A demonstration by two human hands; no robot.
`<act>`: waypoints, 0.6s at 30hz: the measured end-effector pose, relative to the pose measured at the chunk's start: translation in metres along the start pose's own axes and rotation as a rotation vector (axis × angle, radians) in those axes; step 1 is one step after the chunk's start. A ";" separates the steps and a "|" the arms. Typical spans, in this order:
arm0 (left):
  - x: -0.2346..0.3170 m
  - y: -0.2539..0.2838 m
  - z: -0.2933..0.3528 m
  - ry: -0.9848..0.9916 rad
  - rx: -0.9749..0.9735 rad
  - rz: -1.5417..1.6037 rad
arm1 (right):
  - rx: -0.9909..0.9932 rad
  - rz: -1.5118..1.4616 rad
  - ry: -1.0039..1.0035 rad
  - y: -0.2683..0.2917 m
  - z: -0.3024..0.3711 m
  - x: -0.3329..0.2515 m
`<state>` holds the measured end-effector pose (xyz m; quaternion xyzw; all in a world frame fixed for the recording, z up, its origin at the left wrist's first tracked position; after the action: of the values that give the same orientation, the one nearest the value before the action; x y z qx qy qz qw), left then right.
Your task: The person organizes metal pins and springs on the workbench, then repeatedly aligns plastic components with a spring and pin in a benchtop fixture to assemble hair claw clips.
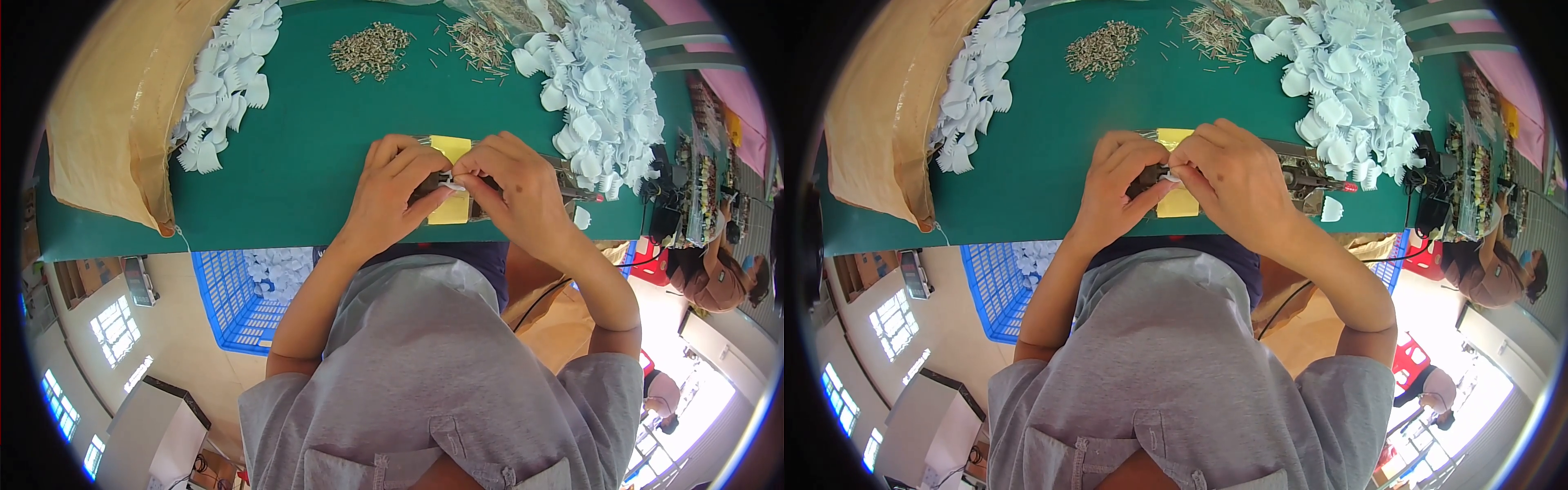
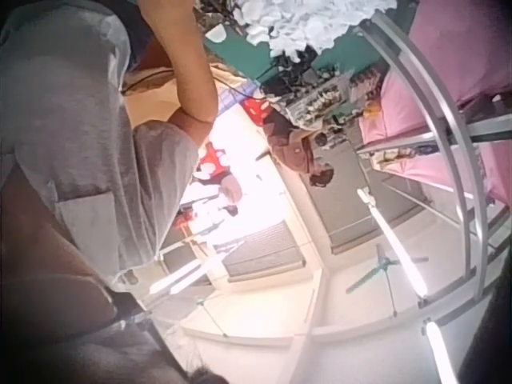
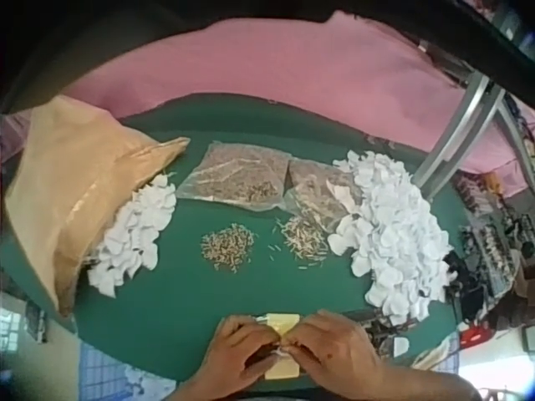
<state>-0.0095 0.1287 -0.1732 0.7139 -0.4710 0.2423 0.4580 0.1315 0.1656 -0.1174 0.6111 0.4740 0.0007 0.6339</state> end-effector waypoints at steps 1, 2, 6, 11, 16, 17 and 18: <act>0.000 0.000 0.000 -0.001 -0.005 0.002 | 0.072 -0.010 0.005 0.001 0.004 0.000; 0.000 0.000 0.000 -0.001 -0.010 0.004 | 0.143 -0.021 0.010 0.003 0.006 0.000; -0.002 -0.001 0.000 0.006 -0.004 0.004 | 0.186 -0.037 -0.004 0.002 0.007 0.001; 0.000 0.000 -0.001 0.015 0.000 -0.006 | 0.050 -0.163 -0.199 0.000 -0.001 0.011; -0.006 -0.005 0.002 0.027 -0.023 0.025 | -0.273 -0.394 -0.435 -0.012 -0.022 0.037; -0.006 -0.006 0.001 0.032 -0.026 0.039 | -0.333 -0.392 -0.429 -0.015 -0.023 0.038; -0.006 -0.006 0.000 0.023 -0.030 0.039 | -0.323 -0.391 -0.429 -0.015 -0.023 0.040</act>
<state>-0.0062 0.1324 -0.1803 0.6947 -0.4832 0.2523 0.4692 0.1309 0.2029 -0.1484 0.3864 0.4317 -0.1743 0.7962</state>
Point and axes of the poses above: each hand's wrist, its own z-axis away from the middle knuckle, its own y-axis out of the back of the hand, x = y × z, the point moved 7 cm from there along -z, towards the middle knuckle, and after that the axes turned 6 degrees about x, right-handed, at the moved point
